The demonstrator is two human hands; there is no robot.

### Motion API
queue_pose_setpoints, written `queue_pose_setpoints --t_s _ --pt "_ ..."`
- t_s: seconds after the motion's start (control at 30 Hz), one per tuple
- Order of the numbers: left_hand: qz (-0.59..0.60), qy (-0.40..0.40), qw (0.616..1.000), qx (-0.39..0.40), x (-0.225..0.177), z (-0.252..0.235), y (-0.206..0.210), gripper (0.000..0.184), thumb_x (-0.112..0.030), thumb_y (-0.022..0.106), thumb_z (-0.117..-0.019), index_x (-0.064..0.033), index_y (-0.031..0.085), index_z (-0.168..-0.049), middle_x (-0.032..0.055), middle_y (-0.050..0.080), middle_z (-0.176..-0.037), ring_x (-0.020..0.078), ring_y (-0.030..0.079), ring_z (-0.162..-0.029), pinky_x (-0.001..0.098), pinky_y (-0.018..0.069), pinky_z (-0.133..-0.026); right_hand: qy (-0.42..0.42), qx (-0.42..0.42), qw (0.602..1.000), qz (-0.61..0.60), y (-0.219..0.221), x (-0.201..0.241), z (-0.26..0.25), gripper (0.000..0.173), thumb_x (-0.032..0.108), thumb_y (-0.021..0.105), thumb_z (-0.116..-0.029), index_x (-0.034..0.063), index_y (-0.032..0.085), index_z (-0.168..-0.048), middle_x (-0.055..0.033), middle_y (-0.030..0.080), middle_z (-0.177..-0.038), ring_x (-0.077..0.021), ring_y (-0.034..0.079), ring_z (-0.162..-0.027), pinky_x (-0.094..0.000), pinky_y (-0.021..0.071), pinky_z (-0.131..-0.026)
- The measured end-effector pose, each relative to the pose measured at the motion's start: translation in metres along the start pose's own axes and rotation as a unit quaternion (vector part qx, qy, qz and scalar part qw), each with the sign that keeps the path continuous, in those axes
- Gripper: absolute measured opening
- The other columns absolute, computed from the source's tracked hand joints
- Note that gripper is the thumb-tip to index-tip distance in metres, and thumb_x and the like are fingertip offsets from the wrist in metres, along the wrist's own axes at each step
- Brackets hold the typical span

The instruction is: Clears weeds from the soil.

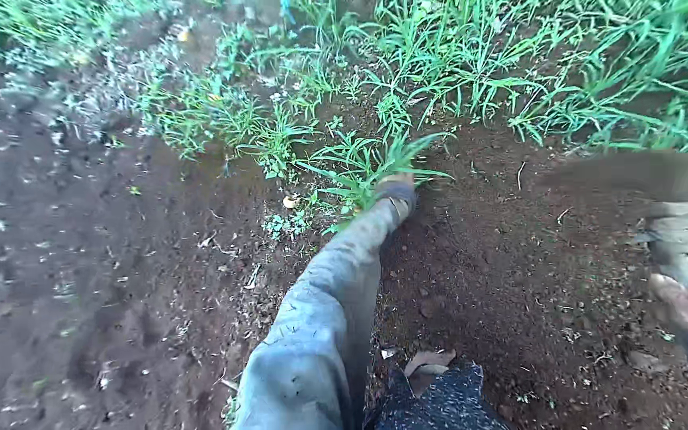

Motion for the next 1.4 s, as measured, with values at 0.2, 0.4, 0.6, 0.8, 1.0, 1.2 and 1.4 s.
queue_pose_setpoints --t_s 0.2,0.4,0.6,0.8,1.0,1.2,1.4 --pt "-0.024 -0.13 0.99 0.049 0.058 -0.024 0.0 0.053 -0.026 0.077 -0.0864 0.0034 0.063 -0.128 0.0271 0.067 -0.126 0.0441 0.065 -0.119 0.066 0.0534 -0.095 -0.055 0.015 0.983 -0.172 -0.021 0.233 0.024 0.055 0.009 0.047 -0.1088 -0.0066 0.025 -0.157 -0.0327 0.048 -0.148 -0.0393 0.055 -0.131 -0.0481 0.0419 -0.112" --pt "0.012 -0.014 0.998 0.06 0.07 0.028 -0.016 0.051 -0.026 0.053 -0.1059 -0.0053 0.049 -0.152 0.0202 0.05 -0.155 0.0384 0.046 -0.145 0.0588 0.0379 -0.117 -0.11 0.123 0.986 0.024 0.169 0.205 0.013 0.07 0.025 0.063 -0.1018 0.0031 0.027 -0.158 -0.03 0.065 -0.127 -0.045 0.066 -0.118 -0.06 0.0522 -0.1" --pt "0.053 -0.047 0.997 0.036 0.071 0.012 -0.003 0.057 -0.032 0.057 -0.1029 -0.0025 0.049 -0.151 0.0249 0.055 -0.149 0.0428 0.051 -0.14 0.0637 0.0415 -0.112 -0.109 0.057 0.992 -0.016 0.068 0.194 -0.033 0.062 0.021 0.063 -0.1027 -0.0062 0.035 -0.15 -0.0403 0.06 -0.125 -0.0554 0.062 -0.116 -0.0686 0.0481 -0.098" --pt "0.07 -0.059 0.994 0.055 0.08 0.063 0.036 0.054 -0.028 0.066 -0.0975 -0.0078 0.054 -0.145 0.0237 0.065 -0.135 0.043 0.065 -0.121 0.0639 0.0526 -0.1 -0.106 0.182 0.977 0.03 0.189 0.159 0.042 0.073 0.022 0.068 -0.0969 -0.0015 0.032 -0.155 -0.0315 0.064 -0.127 -0.0443 0.067 -0.115 -0.0598 0.052 -0.101" --pt "0.065 -0.027 0.994 0.08 0.073 0.077 0.049 0.064 -0.023 0.077 -0.0893 -0.0146 0.054 -0.148 0.0269 0.039 -0.159 0.0492 0.066 -0.112 0.066 0.0558 -0.09 -0.159 0.077 0.984 0.034 0.072 0.155 -0.014 0.064 0.022 0.062 -0.1022 -0.007 0.034 -0.152 -0.0366 0.062 -0.125 -0.0508 0.065 -0.111 -0.0661 0.0497 -0.096" --pt "0.066 -0.115 0.988 0.082 0.112 0.047 0.039 0.104 -0.045 0.082 -0.0818 -0.0179 0.025 -0.165 0.0344 0.049 -0.148 0.0529 0.058 -0.125 0.0719 0.0475 -0.098 -0.086 0.231 0.968 -0.042 0.206 0.196 0.037 0.068 0.018 0.065 -0.0998 0.0013 0.03 -0.156 -0.0278 0.061 -0.13 -0.0384 0.068 -0.107 -0.0552 0.0554 -0.093" --pt "0.013 -0.115 0.987 0.113 0.123 0.032 0.04 0.097 -0.067 0.072 -0.0794 0.0031 0.05 -0.142 0.0277 0.068 -0.12 0.0443 0.068 -0.111 0.0694 0.0526 -0.089 -0.158 0.117 0.98 -0.017 0.105 0.167 -0.026 0.059 0.018 0.064 -0.101 -0.006 0.038 -0.148 -0.0362 0.063 -0.116 -0.0488 0.067 -0.1 -0.0666 0.0533 -0.088"
Point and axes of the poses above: each hand's wrist, its own z-axis away from the middle knuckle, its own y-axis out of the palm, x = y × z, the point moved 3 cm from there along -z, towards the middle knuckle
